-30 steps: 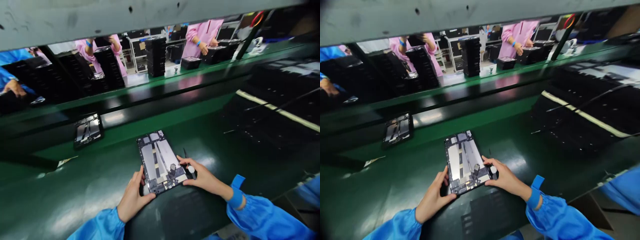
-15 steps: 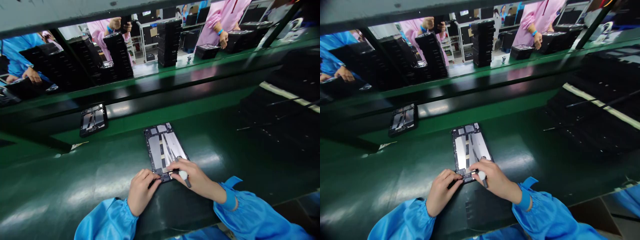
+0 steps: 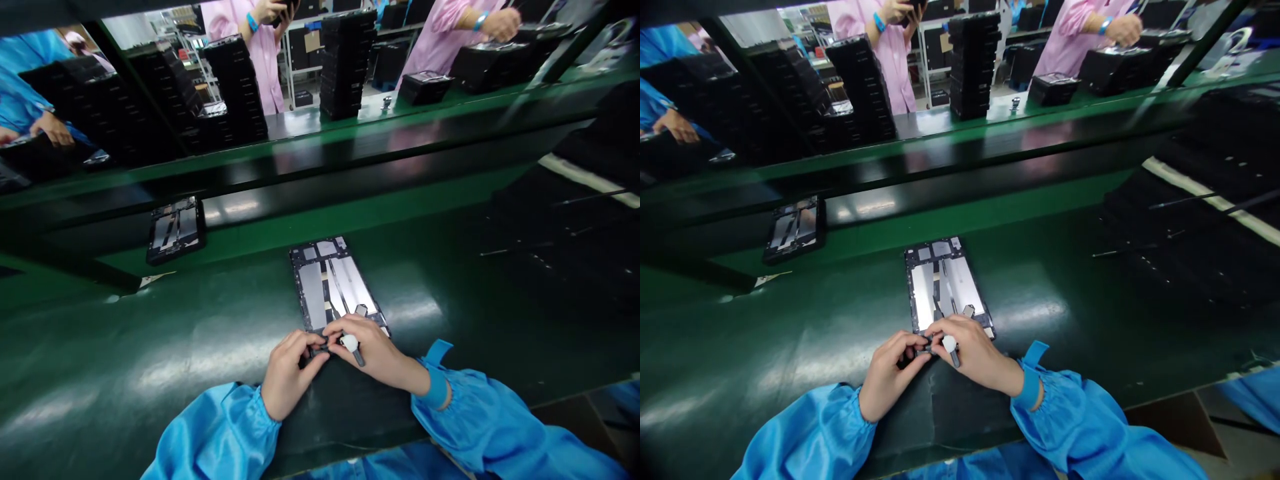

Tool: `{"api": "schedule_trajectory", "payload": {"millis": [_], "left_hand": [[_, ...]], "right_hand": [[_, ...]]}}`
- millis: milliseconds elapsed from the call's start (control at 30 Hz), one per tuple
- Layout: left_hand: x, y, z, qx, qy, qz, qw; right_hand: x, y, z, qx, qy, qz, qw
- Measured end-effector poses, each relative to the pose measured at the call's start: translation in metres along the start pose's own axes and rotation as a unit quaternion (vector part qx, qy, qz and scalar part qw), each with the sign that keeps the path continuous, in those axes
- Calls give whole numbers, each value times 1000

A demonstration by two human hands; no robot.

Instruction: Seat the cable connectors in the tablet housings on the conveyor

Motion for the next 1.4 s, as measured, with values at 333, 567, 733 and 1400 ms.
{"api": "schedule_trajectory", "payload": {"millis": [333,567,733,1400], "left_hand": [[-7,-3,0,-3,29,53,998],[-14,-8,0,-15,88,125,988],[-9,-2,0,-15,42,58,997],[-3,-3,1,-54,26,-23,998]], "right_hand": [[-1,0,0,9,18,-8,1000],[0,0,1,7,9,-19,1000],[0,0,0,8,11,-21,1000],[-5,-4,3,-35,54,18,998]]}}
Point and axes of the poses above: each hand's wrist, its own z-axis away from the middle knuckle, its own y-axis out of the back of the hand, x = y × z, the point moved 7 cm from there along -z, towards the middle knuckle
